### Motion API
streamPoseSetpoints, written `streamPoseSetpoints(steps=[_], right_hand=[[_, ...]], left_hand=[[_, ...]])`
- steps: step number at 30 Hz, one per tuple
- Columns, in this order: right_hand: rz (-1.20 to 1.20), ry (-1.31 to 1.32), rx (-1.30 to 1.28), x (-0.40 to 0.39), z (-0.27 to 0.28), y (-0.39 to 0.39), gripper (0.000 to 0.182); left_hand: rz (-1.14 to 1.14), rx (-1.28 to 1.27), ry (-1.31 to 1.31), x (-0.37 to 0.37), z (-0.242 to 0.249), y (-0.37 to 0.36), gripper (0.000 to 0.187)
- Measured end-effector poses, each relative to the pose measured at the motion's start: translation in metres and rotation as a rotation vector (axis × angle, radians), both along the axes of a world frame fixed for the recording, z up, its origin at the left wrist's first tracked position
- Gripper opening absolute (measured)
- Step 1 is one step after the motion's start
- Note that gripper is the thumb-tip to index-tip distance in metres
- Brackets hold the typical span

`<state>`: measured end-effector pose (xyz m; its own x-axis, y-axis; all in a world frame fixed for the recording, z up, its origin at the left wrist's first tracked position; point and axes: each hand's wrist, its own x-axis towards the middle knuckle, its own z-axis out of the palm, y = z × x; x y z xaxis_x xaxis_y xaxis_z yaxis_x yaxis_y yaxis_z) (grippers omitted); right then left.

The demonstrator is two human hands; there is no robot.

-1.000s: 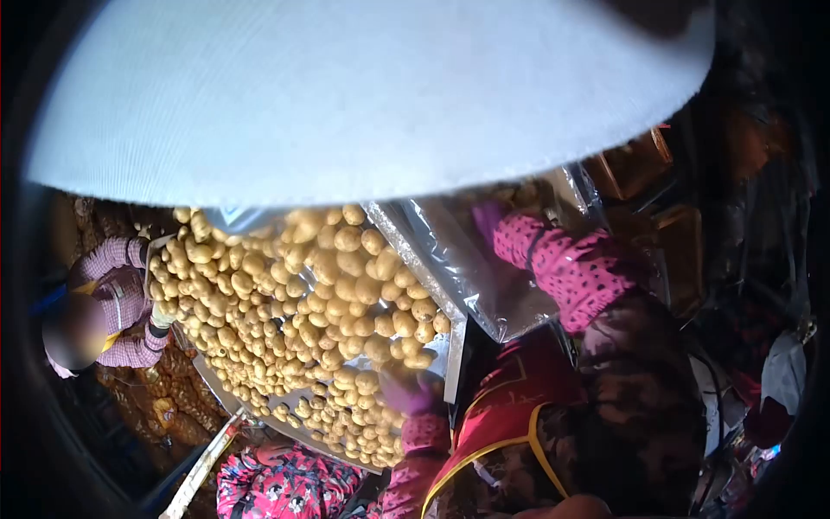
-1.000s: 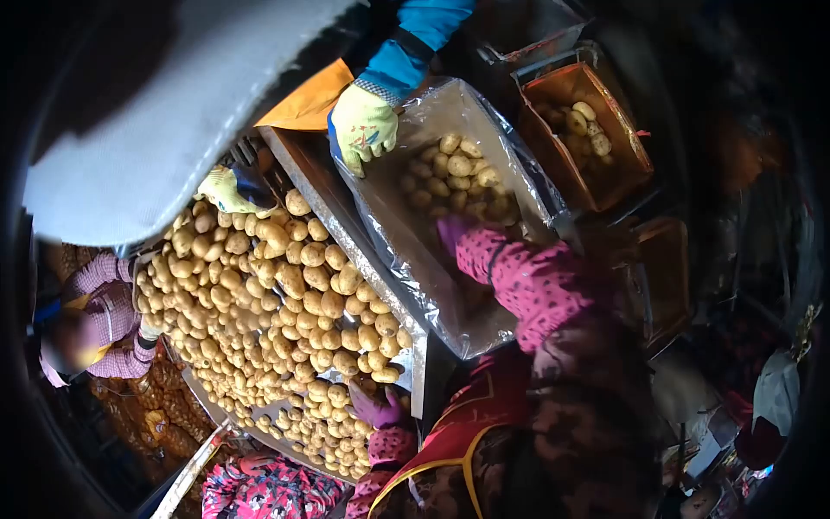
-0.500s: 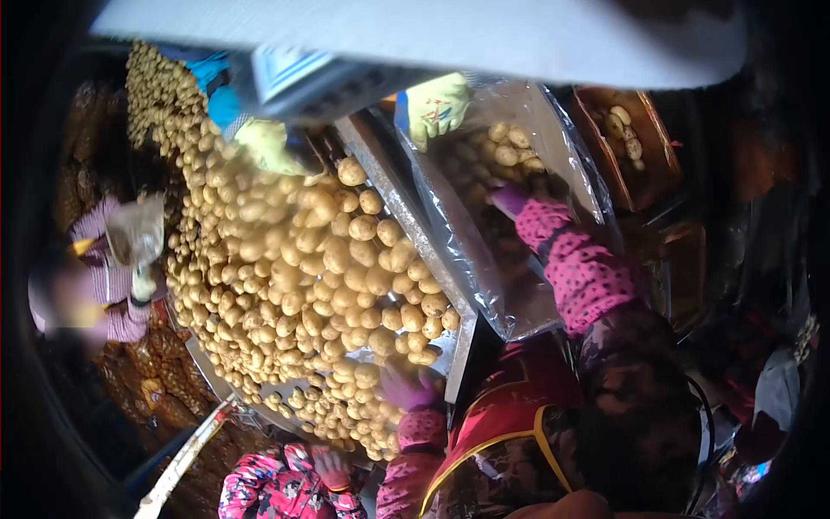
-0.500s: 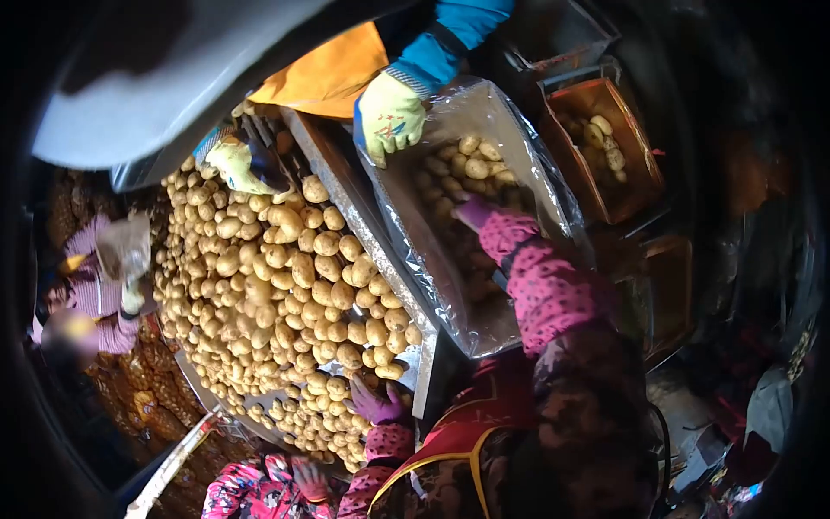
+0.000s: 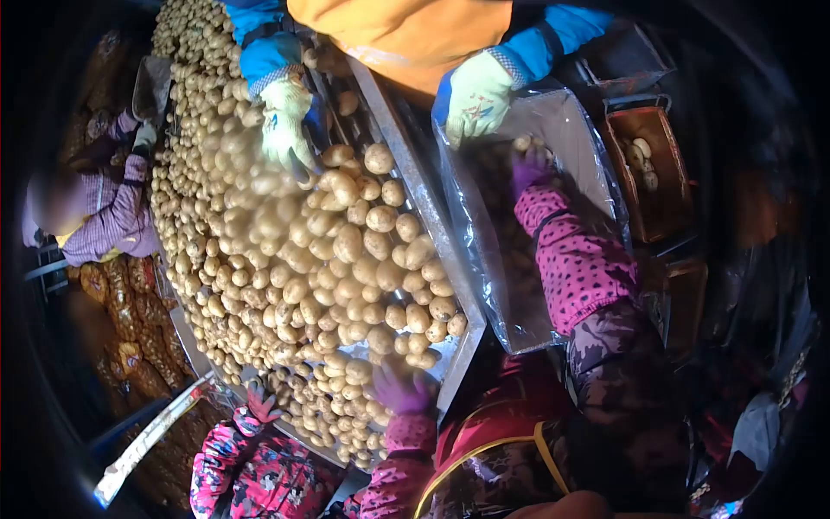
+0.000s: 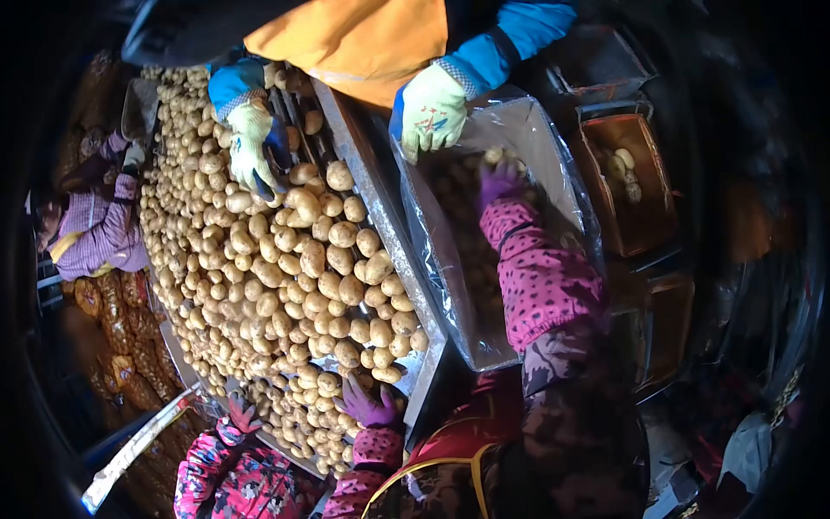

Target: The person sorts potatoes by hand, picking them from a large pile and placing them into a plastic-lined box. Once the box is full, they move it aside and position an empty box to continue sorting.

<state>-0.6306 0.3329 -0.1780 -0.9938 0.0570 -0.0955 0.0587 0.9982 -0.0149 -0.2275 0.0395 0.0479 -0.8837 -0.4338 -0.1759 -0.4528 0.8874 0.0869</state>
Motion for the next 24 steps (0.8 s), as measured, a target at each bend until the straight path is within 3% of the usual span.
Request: streamPoseSetpoints(steps=[1,2,5,8,10,12,13,15,18,24], right_hand=[[0.097,-0.024,0.123,0.013,-0.022,-0.003,0.059],[0.104,-0.033,0.136,0.030,-0.017,-0.007,0.059],[0.253,-0.169,-0.167,0.091,0.022,-0.042,0.045],[0.371,-0.441,-0.382,0.133,0.060,-0.036,0.044],[0.340,-0.573,-0.547,0.134,0.085,-0.019,0.043],[0.168,-0.435,-0.626,0.103,0.094,0.001,0.042],[0.104,-0.260,-0.602,0.080,0.095,0.007,0.042],[0.206,0.364,-0.210,0.030,0.071,0.023,0.033],[0.096,0.036,-0.056,-0.017,0.034,0.007,0.033],[0.214,-0.131,-0.013,0.044,0.018,-0.034,0.033]], left_hand=[[-0.011,0.001,0.030,0.006,0.002,0.001,0.093],[0.078,0.084,-0.130,-0.009,0.016,0.004,0.093],[-0.049,-0.015,0.119,0.003,-0.001,0.003,0.093],[-0.021,0.024,0.095,0.009,-0.005,-0.003,0.093],[-0.032,0.017,0.096,0.006,-0.001,-0.002,0.093],[-0.043,0.013,0.100,0.007,-0.004,0.001,0.093],[-0.045,0.006,0.116,0.011,-0.007,-0.001,0.093],[-0.053,-0.009,0.133,0.010,-0.008,-0.004,0.093],[-0.033,-0.025,0.097,0.007,-0.002,0.002,0.092],[-0.062,-0.018,0.134,0.006,-0.004,0.000,0.091]])
